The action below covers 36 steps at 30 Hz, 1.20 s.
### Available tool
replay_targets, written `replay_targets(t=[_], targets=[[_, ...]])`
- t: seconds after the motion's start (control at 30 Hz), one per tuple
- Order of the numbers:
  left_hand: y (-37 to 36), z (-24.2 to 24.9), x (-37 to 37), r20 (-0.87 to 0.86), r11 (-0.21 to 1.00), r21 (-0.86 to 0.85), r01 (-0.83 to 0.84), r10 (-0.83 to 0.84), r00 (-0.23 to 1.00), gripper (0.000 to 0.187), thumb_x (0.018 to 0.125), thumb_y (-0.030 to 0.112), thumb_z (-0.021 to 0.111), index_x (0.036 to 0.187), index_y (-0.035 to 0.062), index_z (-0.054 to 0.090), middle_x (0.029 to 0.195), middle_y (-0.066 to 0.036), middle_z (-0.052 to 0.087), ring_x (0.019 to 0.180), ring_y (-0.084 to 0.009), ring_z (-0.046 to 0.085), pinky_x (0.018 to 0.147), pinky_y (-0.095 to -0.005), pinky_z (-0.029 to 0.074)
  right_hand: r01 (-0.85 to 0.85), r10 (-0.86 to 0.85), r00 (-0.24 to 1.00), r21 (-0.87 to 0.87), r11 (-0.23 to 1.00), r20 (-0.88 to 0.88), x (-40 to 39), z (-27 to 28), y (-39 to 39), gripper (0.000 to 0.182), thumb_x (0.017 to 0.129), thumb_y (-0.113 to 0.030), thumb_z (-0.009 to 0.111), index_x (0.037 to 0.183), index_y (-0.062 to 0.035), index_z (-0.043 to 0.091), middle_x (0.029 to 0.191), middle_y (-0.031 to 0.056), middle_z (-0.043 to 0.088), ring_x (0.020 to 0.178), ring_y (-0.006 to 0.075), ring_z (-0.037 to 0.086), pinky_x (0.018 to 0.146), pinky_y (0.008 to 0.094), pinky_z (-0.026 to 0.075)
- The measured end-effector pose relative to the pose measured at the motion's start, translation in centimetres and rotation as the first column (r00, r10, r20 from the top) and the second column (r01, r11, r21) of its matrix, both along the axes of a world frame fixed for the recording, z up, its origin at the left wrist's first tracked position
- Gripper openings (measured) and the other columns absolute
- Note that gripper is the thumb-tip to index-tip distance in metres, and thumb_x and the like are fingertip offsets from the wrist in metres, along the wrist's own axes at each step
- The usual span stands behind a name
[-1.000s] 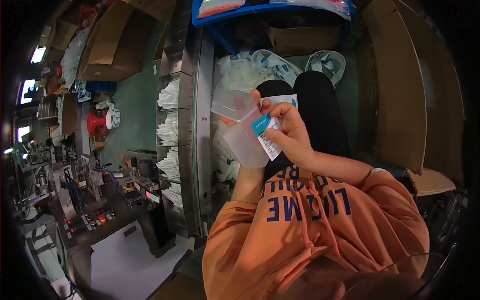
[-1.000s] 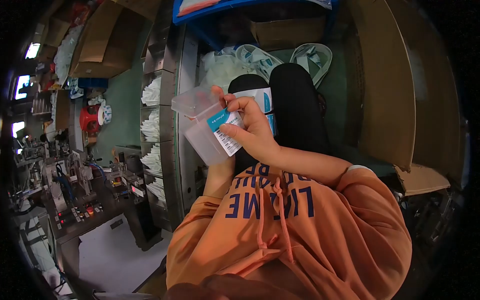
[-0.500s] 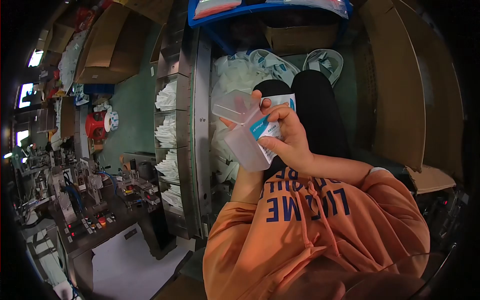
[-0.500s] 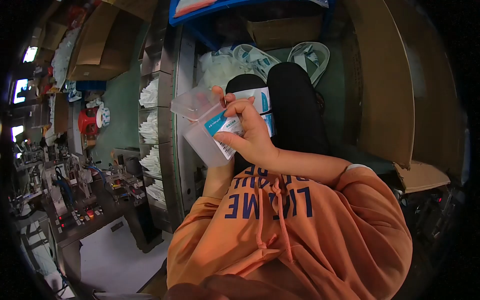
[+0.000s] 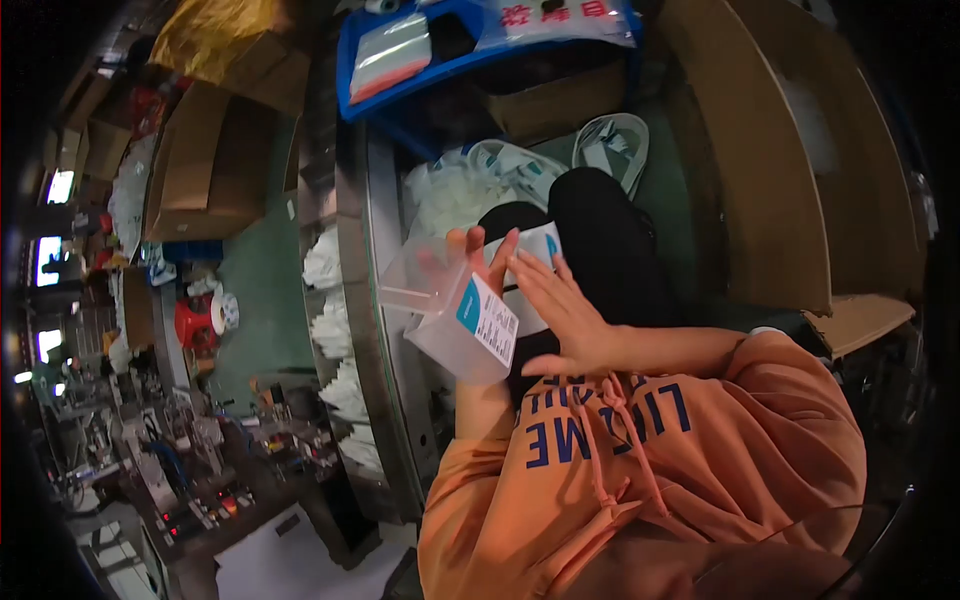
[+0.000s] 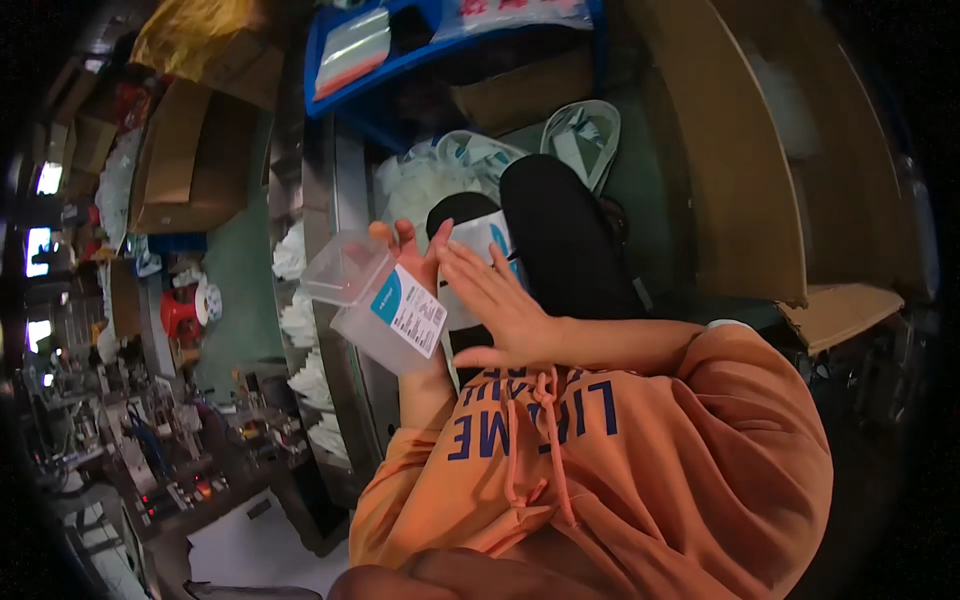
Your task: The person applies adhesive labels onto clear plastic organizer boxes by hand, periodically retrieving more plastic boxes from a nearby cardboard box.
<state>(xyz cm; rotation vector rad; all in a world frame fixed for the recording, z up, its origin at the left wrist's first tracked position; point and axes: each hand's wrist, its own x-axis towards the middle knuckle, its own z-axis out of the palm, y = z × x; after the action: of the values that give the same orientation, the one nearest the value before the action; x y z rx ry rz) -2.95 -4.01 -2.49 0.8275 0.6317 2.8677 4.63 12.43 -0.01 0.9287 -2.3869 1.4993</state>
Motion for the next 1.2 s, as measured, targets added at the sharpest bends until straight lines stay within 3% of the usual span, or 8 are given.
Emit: replay_targets(t=[0.3, 0.37, 0.43, 0.5, 0.7, 0.9, 1.0, 1.2], targets=[[6.0, 8.2, -0.2, -0.008, 0.942, -0.272, -0.198, 0.203, 0.979, 0.089, 0.08, 0.074, 0.037, 0.147, 0.0187, 0.016, 0.152, -0.014, 0.013, 0.139, -0.033, 0.015, 0.109, -0.0548, 0.01, 0.052, -0.362, 0.663, -0.442, 0.895, -0.656, -8.8, 12.9, 8.7, 0.063, 0.065, -0.005, 0.073, 0.124, -0.0052, 0.049, 0.136, 0.0276, 0.036, 0.126, 0.0429, 0.038, 0.1, 0.0461, 0.037], [6.3, 8.4, -0.5, 0.272, 0.902, 0.429, 0.048, -0.179, 0.946, 0.09, 0.08, 0.076, 0.033, 0.147, 0.0197, 0.014, 0.152, -0.013, 0.013, 0.14, -0.0325, 0.012, 0.108, -0.0559, 0.003, 0.397, -0.587, 0.384, -0.447, 0.802, -0.713, -15.9, 21.1, 15.2, 0.063, 0.067, -0.01, 0.074, 0.125, -0.0115, 0.049, 0.138, 0.0259, 0.035, 0.124, 0.0406, 0.04, 0.1, 0.0423, 0.037], [7.3, 8.5, -0.1, 0.292, 0.876, 0.476, 0.079, -0.242, 0.925, 0.089, 0.08, 0.076, 0.03, 0.147, 0.0204, 0.012, 0.153, -0.012, 0.012, 0.14, -0.0322, 0.01, 0.108, -0.0544, -0.002, 0.685, -0.718, 0.175, -0.44, 0.58, -0.674, -25.9, 24.9, 22.6, 0.054, 0.076, -0.032, 0.071, 0.125, -0.0146, 0.053, 0.13, 0.0199, 0.048, 0.113, 0.0383, 0.051, 0.091, 0.0375, 0.045], [7.0, 8.0, 0.0, 0.023, 0.847, -0.493, -0.198, 0.24, 0.971, 0.088, 0.081, 0.075, 0.031, 0.147, 0.0197, 0.012, 0.152, -0.011, 0.015, 0.14, -0.0311, 0.013, 0.108, -0.0542, 0.004, 0.812, -0.769, 0.559, 0.014, 0.584, -0.309, -28.4, 25.8, 28.8, 0.042, 0.081, -0.039, 0.065, 0.113, -0.0116, 0.062, 0.112, 0.0139, 0.062, 0.1, 0.032, 0.059, 0.085, 0.0356, 0.048], [2.7, 4.2, 0.9, 0.139, 0.761, -0.625, -0.174, 0.327, 0.935, 0.077, 0.088, 0.065, 0.032, 0.145, 0.0143, 0.018, 0.148, -0.01, 0.026, 0.136, -0.0268, 0.022, 0.107, -0.0472, 0.017, 0.909, -0.894, 0.416, 0.095, 0.406, -0.167, -20.5, 11.1, 45.6, 0.029, 0.084, -0.032, 0.063, 0.099, -0.0085, 0.067, 0.087, 0.0072, 0.067, 0.078, 0.0166, 0.062, 0.074, 0.0299, 0.049], [-2.8, -0.3, -1.3, 0.189, 0.564, -0.812, -0.153, 0.501, 0.845, 0.07, 0.089, 0.057, 0.037, 0.144, 0.0167, 0.023, 0.146, -0.008, 0.031, 0.135, -0.0251, 0.025, 0.104, -0.0462, 0.024, 0.548, -0.977, 0.09, 0.81, 0.209, 0.191, -8.3, -10.4, 53.7, 0.055, 0.072, -0.036, 0.071, 0.119, -0.0123, 0.055, 0.113, 0.0149, 0.061, 0.107, 0.0316, 0.057, 0.087, 0.0405, 0.047], [-4.1, -2.4, -3.8, 0.147, 0.404, -0.906, -0.124, 0.577, 0.803, 0.072, 0.082, 0.056, 0.044, 0.143, 0.024, 0.025, 0.146, -0.005, 0.032, 0.137, -0.0254, 0.02, 0.105, -0.0523, 0.018, 0.534, -0.943, 0.049, 0.789, 0.303, 0.328, -7.4, -14.1, 50.3, 0.073, 0.072, -0.033, 0.072, 0.134, -0.0147, 0.04, 0.13, 0.0209, 0.047, 0.113, 0.0363, 0.052, 0.091, 0.0407, 0.045], [6.0, 2.7, -2.0, 0.214, 0.606, -0.786, -0.123, 0.453, 0.865, 0.063, 0.09, 0.051, 0.038, 0.142, 0.017, 0.026, 0.144, -0.006, 0.033, 0.133, -0.0222, 0.028, 0.104, -0.042, 0.027, 0.708, -0.944, -0.285, 0.701, -0.091, 0.164, -10.3, -20.0, 48.6, 0.096, 0.064, -0.013, 0.072, 0.144, -0.0284, 0.021, 0.144, 0.0278, 0.013, 0.122, 0.0442, 0.04, 0.097, 0.0485, 0.039]])
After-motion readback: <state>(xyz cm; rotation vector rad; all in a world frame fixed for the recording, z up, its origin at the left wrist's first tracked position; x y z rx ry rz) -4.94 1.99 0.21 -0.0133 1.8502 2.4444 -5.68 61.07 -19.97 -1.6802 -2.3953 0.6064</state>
